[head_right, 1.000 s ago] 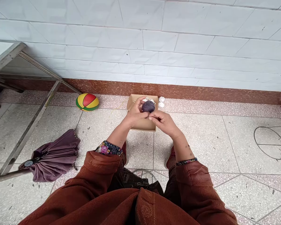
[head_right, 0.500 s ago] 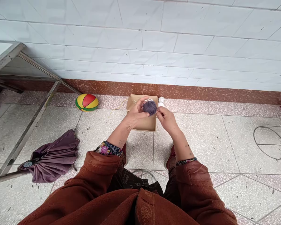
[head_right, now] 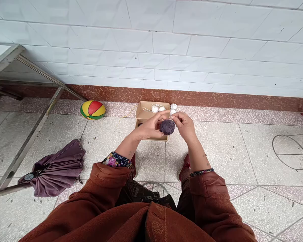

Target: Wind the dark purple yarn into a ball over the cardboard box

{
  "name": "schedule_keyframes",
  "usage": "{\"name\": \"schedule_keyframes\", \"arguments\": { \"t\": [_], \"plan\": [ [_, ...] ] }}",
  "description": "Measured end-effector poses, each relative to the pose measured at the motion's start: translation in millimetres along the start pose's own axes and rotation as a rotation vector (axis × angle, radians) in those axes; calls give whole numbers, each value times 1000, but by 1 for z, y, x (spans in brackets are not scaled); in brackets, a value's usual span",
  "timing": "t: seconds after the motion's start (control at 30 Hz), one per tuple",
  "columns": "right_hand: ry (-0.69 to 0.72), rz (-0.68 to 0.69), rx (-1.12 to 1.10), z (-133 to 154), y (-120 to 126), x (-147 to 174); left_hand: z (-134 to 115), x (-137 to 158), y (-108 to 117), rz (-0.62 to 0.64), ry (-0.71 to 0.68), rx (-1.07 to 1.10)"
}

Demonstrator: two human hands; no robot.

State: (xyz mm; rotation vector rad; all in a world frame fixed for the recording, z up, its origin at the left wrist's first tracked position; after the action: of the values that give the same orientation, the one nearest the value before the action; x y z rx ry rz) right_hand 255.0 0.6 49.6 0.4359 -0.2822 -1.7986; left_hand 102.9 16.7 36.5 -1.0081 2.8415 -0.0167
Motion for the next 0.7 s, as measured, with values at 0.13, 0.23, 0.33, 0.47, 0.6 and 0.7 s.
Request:
{"name": "schedule_keyframes", "arguments": {
  "t": [0.13,0.23,0.33,0.47,0.6,0.7],
  "plan": [
    [-10,118,81,-7,-20,4,-5,-3,22,-209,-59,168],
    [111,270,102,10,-38,15,3,-1,43,-399,-6,58],
    [150,371,24,26,-44,23,8,2,54,-481,41,-138],
    [116,229,-37,31,-22,16,6,-1,39,-326,13,-299],
    [71,67,-17,17,-5,5,4,1,7,-22,20,-211],
    [-32,23,-37,-3,-4,1,-2,2,2,-6,9,-50]
  ]
}}
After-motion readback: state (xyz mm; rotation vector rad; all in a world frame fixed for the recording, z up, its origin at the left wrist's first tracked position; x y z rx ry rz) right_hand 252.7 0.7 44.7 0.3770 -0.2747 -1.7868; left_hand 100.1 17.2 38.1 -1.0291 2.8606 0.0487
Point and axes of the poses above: each hand's wrist, its own x-axis away from the middle knuckle, its own y-axis out of the back of the hand, z = x × y, the point moved 9 cm from there along -x, towards the middle knuckle, and after that the axes turned 5 degrees about -y, right-handed, at the moved point
